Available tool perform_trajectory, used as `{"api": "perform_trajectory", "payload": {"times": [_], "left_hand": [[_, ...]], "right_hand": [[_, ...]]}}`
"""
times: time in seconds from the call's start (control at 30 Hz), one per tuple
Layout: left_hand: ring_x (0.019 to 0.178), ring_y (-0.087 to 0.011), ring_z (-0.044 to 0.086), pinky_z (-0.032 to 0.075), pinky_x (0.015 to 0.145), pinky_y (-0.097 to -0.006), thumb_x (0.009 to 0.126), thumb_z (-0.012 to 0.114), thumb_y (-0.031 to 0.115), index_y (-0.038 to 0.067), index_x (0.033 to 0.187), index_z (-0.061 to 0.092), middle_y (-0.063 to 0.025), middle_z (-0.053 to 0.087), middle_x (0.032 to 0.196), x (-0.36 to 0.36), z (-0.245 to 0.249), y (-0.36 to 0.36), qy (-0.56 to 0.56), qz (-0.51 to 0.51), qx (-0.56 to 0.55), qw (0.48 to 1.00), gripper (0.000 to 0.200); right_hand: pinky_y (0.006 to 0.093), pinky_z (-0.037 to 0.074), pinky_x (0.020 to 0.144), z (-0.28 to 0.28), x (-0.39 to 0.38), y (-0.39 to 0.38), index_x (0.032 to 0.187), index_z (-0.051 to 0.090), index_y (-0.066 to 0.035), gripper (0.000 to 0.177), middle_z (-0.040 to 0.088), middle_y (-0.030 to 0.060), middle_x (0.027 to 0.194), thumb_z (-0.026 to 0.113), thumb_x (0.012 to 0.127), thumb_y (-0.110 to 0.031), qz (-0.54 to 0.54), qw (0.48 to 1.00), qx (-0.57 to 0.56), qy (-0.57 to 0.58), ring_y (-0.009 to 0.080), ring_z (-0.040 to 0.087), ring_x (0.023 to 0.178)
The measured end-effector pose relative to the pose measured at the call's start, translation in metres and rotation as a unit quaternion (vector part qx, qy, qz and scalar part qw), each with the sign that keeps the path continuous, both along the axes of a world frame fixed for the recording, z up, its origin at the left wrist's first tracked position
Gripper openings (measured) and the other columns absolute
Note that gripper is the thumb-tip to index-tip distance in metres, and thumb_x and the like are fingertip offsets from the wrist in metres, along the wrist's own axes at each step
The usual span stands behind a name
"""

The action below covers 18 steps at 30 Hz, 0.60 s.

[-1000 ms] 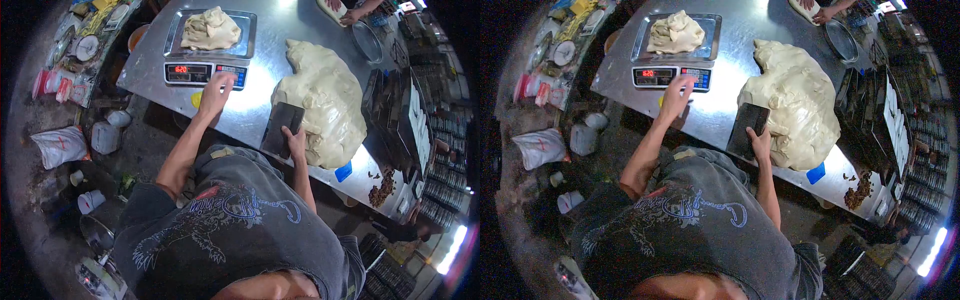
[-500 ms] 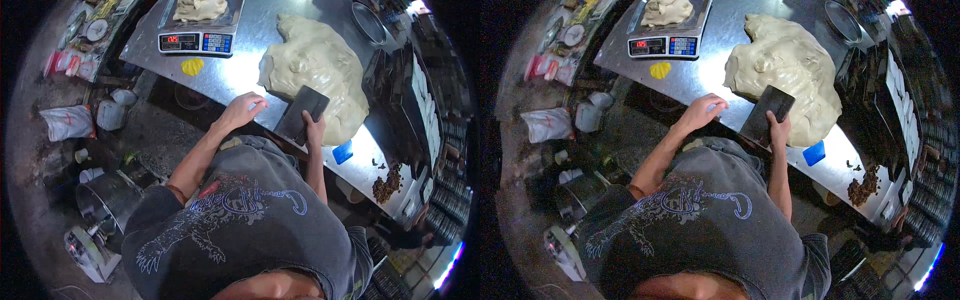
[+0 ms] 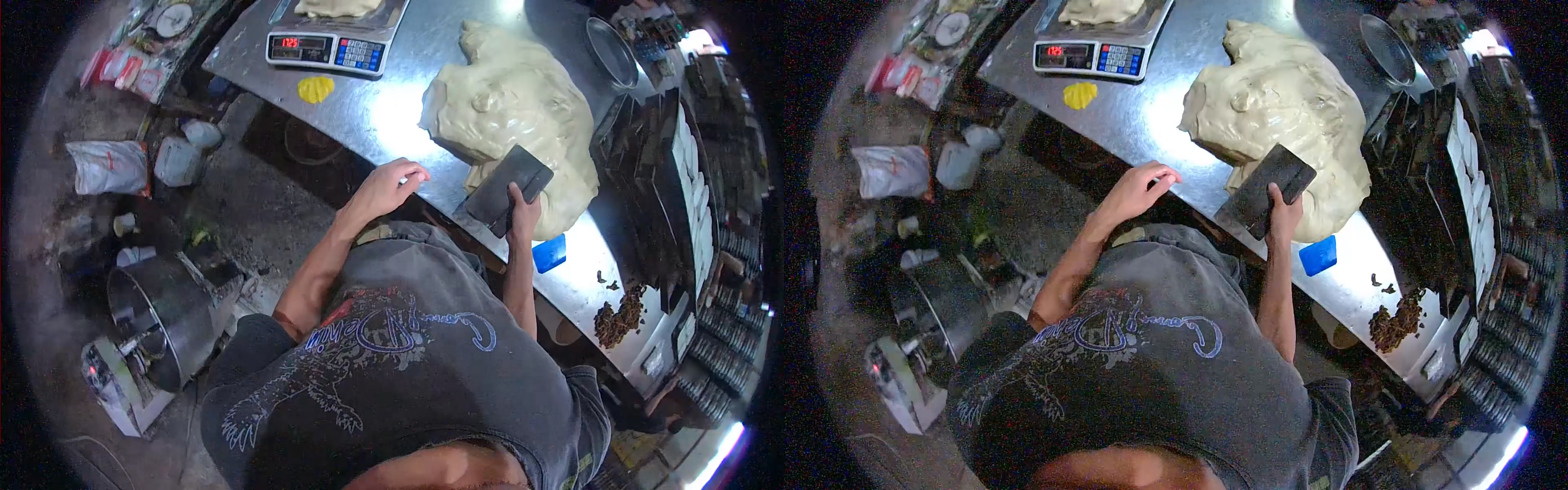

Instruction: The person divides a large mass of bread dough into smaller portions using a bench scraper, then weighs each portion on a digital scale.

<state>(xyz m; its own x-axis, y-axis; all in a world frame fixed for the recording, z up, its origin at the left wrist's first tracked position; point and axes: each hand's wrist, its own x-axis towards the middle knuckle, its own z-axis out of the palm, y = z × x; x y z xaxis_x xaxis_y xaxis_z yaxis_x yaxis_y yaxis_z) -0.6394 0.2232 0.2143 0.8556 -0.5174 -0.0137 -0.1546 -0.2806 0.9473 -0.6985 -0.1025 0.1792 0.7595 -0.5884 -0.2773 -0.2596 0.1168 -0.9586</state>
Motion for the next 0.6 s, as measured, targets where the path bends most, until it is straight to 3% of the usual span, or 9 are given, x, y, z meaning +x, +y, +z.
{"api": "perform_trajectory", "payload": {"times": [0.13,0.17,0.27,0.33,0.4,0.47,0.5,0.6], "left_hand": [[0.099,-0.017,0.066,0.051,0.087,-0.0326,0.103,0.055,0.022,0.003,0.112,0.07,-0.0089,0.072,0.104,0.042,0.025,-0.003,0.096,0.02,-0.077,0.992,0.026],[0.101,-0.0146,0.066,0.051,0.086,-0.0309,0.104,0.054,0.022,0.004,0.114,0.07,-0.0079,0.073,0.104,0.057,0.025,-0.007,0.069,0.002,-0.059,0.996,0.026],[0.098,-0.0265,0.069,0.052,0.088,-0.0366,0.101,0.055,0.022,0.005,0.112,0.07,-0.0138,0.073,0.106,0.096,0.018,-0.03,0.041,-0.014,-0.05,0.998,0.025],[0.097,-0.0326,0.069,0.052,0.088,-0.0422,0.1,0.056,0.024,0.004,0.108,0.07,-0.0139,0.071,0.102,0.116,-0.003,-0.06,-0.045,0.022,-0.036,0.998,0.026],[0.106,-0.0393,0.061,0.051,0.09,-0.0465,0.092,0.065,0.017,0.005,0.114,0.063,-0.0145,0.062,0.112,0.128,-0.042,-0.087,-0.128,-0.027,0.025,0.991,0.025],[0.111,-0.041,0.057,0.05,0.092,-0.047,0.088,0.069,0.011,0.006,0.118,0.059,-0.0151,0.057,0.118,0.124,-0.079,-0.105,-0.235,-0.069,0.113,0.963,0.032],[0.114,-0.0437,0.053,0.05,0.094,-0.0473,0.081,0.073,0.005,0.008,0.122,0.053,-0.0163,0.051,0.124,0.124,-0.092,-0.11,-0.256,-0.077,0.149,0.952,0.046],[0.114,-0.0429,0.053,0.05,0.095,-0.0477,0.079,0.075,0.006,0.009,0.121,0.055,-0.0155,0.051,0.122,0.147,-0.12,-0.11,-0.282,-0.118,0.093,0.948,0.046]], "right_hand": [[0.0332,0.053,0.085,0.004,0.01,0.014,0.124,0.059,0.002,0.039,0.068,0.0085,0.11,0.073,0.089,-0.007,-0.027,0.999,0.007,-0.025,0.0187,0.065,0.094],[0.0335,0.053,0.086,0.009,0.01,0.022,0.124,0.059,0.002,0.039,0.068,0.0088,0.111,0.073,0.089,-0.006,-0.041,0.999,0.008,-0.023,0.0192,0.065,0.095],[0.0341,0.053,0.088,0.004,0.004,0.032,0.125,0.058,0.001,0.04,0.068,0.0092,0.112,0.073,0.089,-0.006,-0.085,0.996,0.007,-0.015,0.0199,0.066,0.097],[0.034,0.053,0.087,0.009,0.001,0.04,0.125,0.058,0.001,0.04,0.067,0.009,0.111,0.073,0.089,-0.007,-0.127,0.992,0.002,-0.009,0.0198,0.066,0.096],[0.0335,0.053,0.085,0.019,-0.002,0.049,0.124,0.059,0.001,0.04,0.068,0.009,0.11,0.075,0.088,-0.009,-0.155,0.988,-0.019,-0.01,0.0193,0.065,0.094],[0.0323,0.053,0.083,0.019,-0.001,0.051,0.12,0.06,0.002,0.04,0.069,0.0099,0.109,0.077,0.086,-0.012,-0.166,0.984,-0.062,0.002,0.0182,0.065,0.092],[0.0327,0.053,0.085,0.019,0.0,0.051,0.122,0.059,0.003,0.045,0.069,0.0111,0.11,0.078,0.086,-0.015,-0.165,0.982,-0.088,0.02,0.0196,0.065,0.095],[0.034,0.052,0.087,0.025,0.017,0.058,0.125,0.058,0.004,0.049,0.069,0.0124,0.111,0.079,0.086,-0.017,-0.139,0.976,-0.166,0.026,0.0207,0.065,0.098]]}}
